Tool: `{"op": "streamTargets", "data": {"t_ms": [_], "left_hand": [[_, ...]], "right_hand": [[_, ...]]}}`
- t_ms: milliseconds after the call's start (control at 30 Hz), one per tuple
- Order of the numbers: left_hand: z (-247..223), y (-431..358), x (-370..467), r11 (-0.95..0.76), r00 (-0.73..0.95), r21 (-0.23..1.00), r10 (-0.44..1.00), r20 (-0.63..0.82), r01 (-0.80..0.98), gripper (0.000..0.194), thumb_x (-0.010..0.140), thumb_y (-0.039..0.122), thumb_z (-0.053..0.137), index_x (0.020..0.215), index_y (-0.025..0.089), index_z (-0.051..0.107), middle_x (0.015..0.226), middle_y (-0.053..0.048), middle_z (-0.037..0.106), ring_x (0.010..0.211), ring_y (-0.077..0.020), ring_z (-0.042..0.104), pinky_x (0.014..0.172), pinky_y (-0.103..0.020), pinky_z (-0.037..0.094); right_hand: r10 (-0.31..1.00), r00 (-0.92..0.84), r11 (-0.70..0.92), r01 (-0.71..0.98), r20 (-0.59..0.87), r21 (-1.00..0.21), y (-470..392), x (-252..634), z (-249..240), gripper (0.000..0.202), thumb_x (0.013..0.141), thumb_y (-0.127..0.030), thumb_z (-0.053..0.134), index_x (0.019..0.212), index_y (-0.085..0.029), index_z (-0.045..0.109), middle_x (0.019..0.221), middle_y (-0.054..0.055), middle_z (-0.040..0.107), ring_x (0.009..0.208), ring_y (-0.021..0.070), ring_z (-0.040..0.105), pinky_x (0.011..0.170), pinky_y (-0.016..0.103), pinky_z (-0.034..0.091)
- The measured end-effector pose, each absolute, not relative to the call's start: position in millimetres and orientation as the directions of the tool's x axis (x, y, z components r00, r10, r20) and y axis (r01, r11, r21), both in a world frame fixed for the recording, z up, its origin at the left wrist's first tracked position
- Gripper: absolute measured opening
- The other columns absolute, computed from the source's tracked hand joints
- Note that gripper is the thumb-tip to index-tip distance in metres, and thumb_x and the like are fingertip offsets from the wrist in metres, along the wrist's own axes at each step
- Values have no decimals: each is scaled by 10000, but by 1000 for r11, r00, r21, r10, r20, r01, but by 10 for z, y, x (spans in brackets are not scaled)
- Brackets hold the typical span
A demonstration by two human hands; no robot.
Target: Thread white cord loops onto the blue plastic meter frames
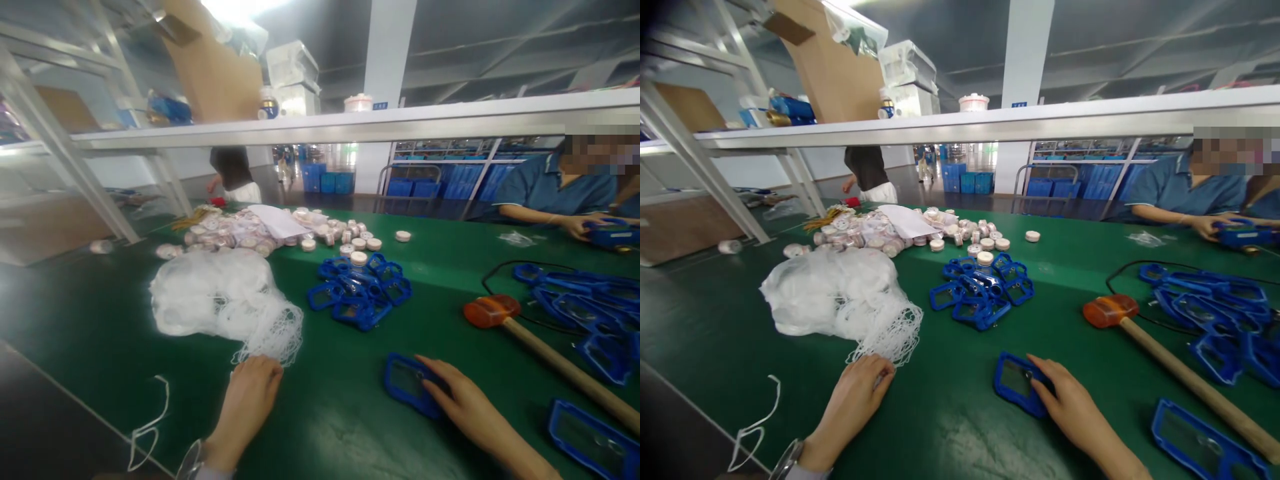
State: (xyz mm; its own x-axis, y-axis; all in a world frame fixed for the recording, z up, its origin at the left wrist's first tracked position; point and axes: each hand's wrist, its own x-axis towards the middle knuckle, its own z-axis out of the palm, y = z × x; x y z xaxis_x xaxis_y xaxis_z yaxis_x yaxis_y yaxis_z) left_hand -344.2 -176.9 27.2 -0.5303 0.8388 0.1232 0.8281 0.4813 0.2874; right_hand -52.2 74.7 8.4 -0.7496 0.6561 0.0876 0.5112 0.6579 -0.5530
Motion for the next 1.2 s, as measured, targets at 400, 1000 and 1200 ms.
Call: {"op": "streamTargets", "data": {"t_ms": [400,1000,1200], "left_hand": [[472,-1696,-2539,-216,-112,527,846,521,822,102,835,139,513,794,205,580,711,-13,667,654,-155,595,637,-255,433],[298,-1686,-2554,320,-253,863,939,-233,391,303,870,357,448,1127,204,495,912,-45,652,650,-143,578,620,-239,446],[334,-1612,-2648,269,-216,714,962,-167,646,329,874,289,418,1189,237,498,1046,-43,622,747,-167,595,718,-284,449]], "right_hand": [[325,-926,666,81,190,-741,-456,-1144,447,413,815,-199,552,1227,-221,540,1310,99,524,1178,227,503,987,336,414],[653,-668,83,530,-356,-844,-497,-402,351,219,780,-265,530,884,-150,686,648,24,660,584,139,584,559,229,427],[732,-605,114,562,-313,-819,-517,-221,271,315,799,-260,513,1071,-161,636,774,36,681,701,175,617,663,260,459]]}}
